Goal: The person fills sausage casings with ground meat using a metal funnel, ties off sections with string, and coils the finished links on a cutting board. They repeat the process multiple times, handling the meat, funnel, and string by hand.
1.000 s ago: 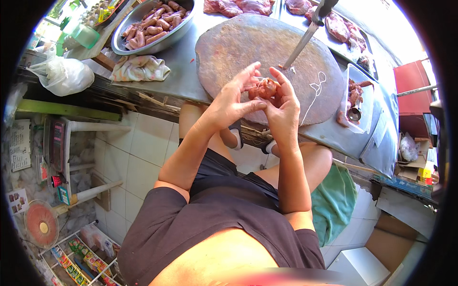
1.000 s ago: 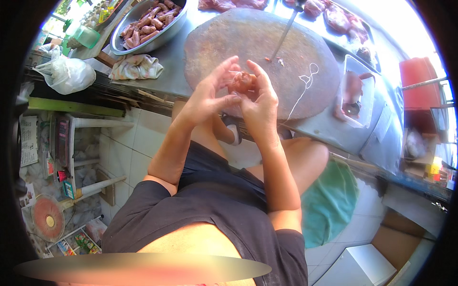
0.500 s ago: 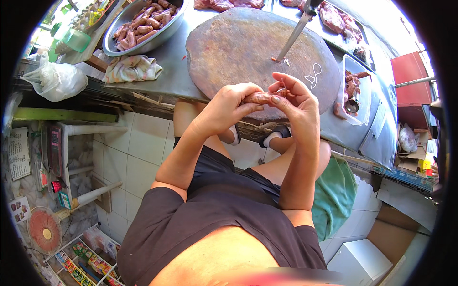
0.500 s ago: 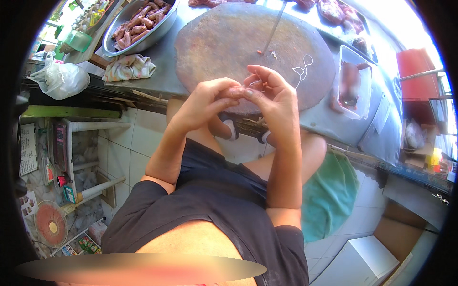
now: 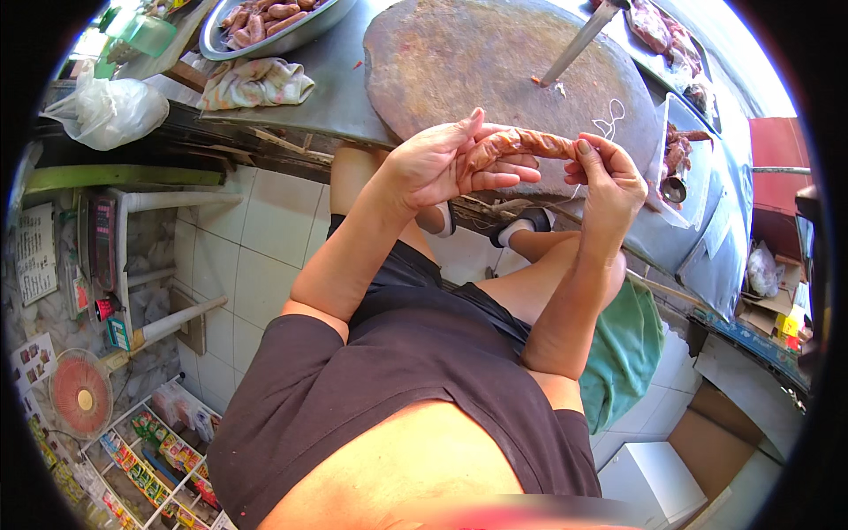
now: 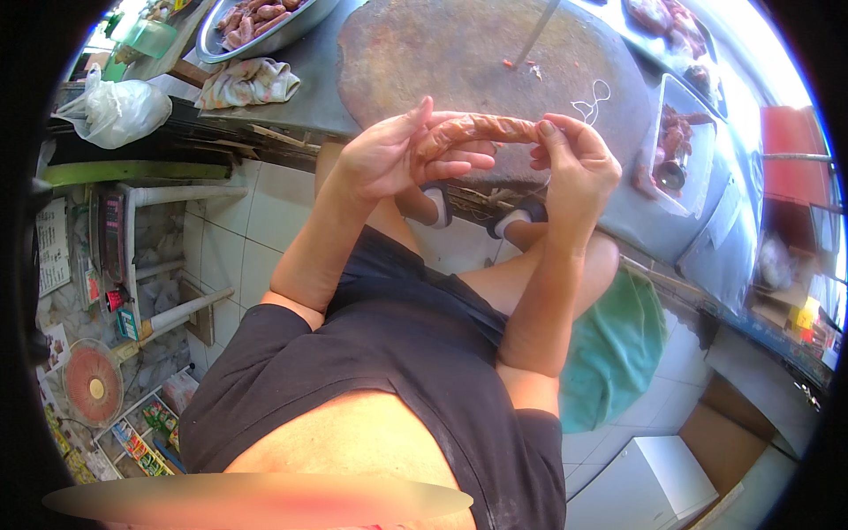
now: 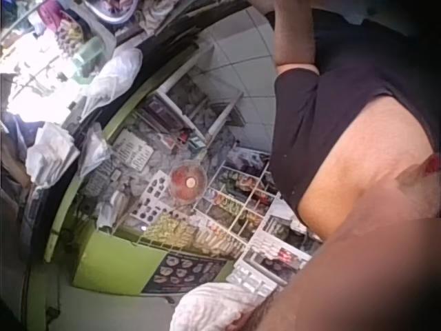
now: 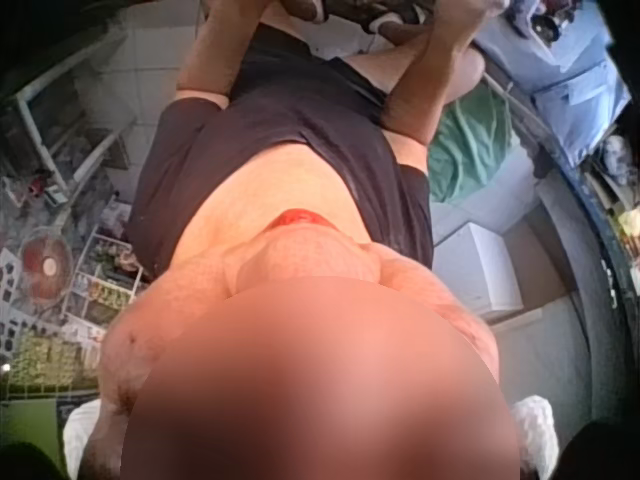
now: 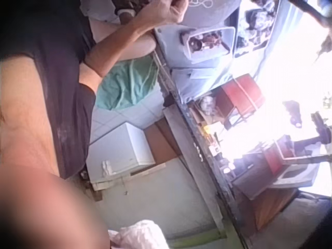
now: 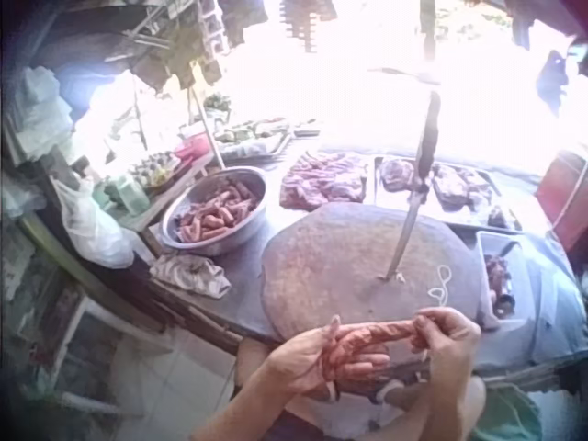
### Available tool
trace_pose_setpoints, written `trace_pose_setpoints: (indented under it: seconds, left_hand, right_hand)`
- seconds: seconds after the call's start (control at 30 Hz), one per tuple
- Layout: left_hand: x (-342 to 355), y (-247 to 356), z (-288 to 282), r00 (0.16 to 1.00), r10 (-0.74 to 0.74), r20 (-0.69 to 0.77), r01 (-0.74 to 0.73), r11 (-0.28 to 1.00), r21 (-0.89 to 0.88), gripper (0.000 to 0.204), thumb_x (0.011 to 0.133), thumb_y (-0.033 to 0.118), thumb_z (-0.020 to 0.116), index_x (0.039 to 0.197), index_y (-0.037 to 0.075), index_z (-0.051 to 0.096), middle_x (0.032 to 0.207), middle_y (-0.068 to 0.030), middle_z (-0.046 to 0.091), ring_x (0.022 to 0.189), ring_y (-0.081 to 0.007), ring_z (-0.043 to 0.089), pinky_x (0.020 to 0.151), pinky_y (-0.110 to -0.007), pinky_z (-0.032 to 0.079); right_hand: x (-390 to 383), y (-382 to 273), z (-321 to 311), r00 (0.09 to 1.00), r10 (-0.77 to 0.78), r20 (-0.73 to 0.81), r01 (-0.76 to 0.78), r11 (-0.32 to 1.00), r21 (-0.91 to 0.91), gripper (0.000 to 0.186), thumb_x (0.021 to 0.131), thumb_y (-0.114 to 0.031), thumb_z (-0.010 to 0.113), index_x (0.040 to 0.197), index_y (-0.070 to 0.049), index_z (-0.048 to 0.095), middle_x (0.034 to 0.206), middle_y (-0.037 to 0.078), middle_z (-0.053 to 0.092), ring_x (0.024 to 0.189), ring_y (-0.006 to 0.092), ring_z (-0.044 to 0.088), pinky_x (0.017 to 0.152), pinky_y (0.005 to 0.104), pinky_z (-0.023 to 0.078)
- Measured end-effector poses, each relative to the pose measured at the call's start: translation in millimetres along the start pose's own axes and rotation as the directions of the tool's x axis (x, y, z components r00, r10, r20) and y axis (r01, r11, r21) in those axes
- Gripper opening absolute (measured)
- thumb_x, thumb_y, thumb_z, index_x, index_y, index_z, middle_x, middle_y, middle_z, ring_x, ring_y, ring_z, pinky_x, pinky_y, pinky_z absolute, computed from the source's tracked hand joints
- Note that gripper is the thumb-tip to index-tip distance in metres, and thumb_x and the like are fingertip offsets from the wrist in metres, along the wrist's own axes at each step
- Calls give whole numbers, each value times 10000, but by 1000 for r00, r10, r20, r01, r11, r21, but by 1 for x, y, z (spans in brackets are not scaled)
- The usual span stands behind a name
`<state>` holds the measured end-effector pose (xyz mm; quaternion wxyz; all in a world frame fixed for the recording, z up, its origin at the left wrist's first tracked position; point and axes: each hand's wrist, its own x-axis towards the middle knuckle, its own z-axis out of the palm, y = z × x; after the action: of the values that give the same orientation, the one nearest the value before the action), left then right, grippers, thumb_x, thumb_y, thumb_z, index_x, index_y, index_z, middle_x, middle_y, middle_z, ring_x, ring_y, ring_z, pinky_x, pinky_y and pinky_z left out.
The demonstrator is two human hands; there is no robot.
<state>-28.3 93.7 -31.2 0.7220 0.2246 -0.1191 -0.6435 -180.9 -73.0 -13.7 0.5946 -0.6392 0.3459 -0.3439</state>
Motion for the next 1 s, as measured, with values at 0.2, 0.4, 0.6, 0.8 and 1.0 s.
trace_pose_setpoints:
  seconds: [0.2, 0.4, 0.6, 0.8, 1.0]
  left_hand:
    - [-6, 3, -12, 1000, 15, -21, -14, 1000, 20, 537, 1110, 284, 402, 1474, -110, 363, 1301, -282, 609, 1148, -354, 675, 959, -381, 597]
    - [-11, 6, -9, 993, 74, 91, -70, 997, -39, 572, 1097, 290, 455, 1502, -95, 337, 1150, -172, 642, 945, -276, 697, 799, -341, 602]
    - [-17, 13, 6, 977, 207, -54, -176, 921, 347, 550, 1058, 225, 555, 1502, -55, 391, 1032, -93, 646, 777, -145, 640, 657, -258, 553]
    - [-26, 14, -13, 891, 372, -259, -41, 635, 771, 290, 1039, 81, 551, 1305, -21, 602, 964, -94, 691, 739, -132, 666, 672, -258, 567]
    - [-26, -5, -2, 824, 563, -69, 98, -22, 995, 368, 893, -14, 678, 1260, -18, 642, 974, -100, 657, 744, -157, 610, 703, -305, 511]
  right_hand:
    - [5, 5, -11, 988, 89, 130, -103, 988, 112, 147, 929, -43, 709, 1031, 60, 729, 813, 96, 730, 655, 130, 667, 597, 247, 549]
    - [6, 8, -12, 994, 84, 73, -75, 989, -128, 80, 929, -65, 720, 930, 15, 722, 745, 52, 702, 596, 95, 609, 532, 221, 476]
    - [1, 7, -5, 991, -105, 77, 113, 988, -102, 77, 934, -50, 721, 869, -16, 696, 700, 8, 655, 575, 45, 551, 497, 199, 425]
    - [-8, -5, -15, 974, -51, 221, 67, 996, -64, 65, 923, 6, 686, 974, 9, 727, 754, 9, 684, 634, 44, 590, 575, 206, 498]
    - [-16, -15, -9, 950, -113, 289, 141, 987, -77, 55, 925, 18, 676, 970, 22, 706, 764, -1, 666, 657, 37, 573, 583, 211, 488]
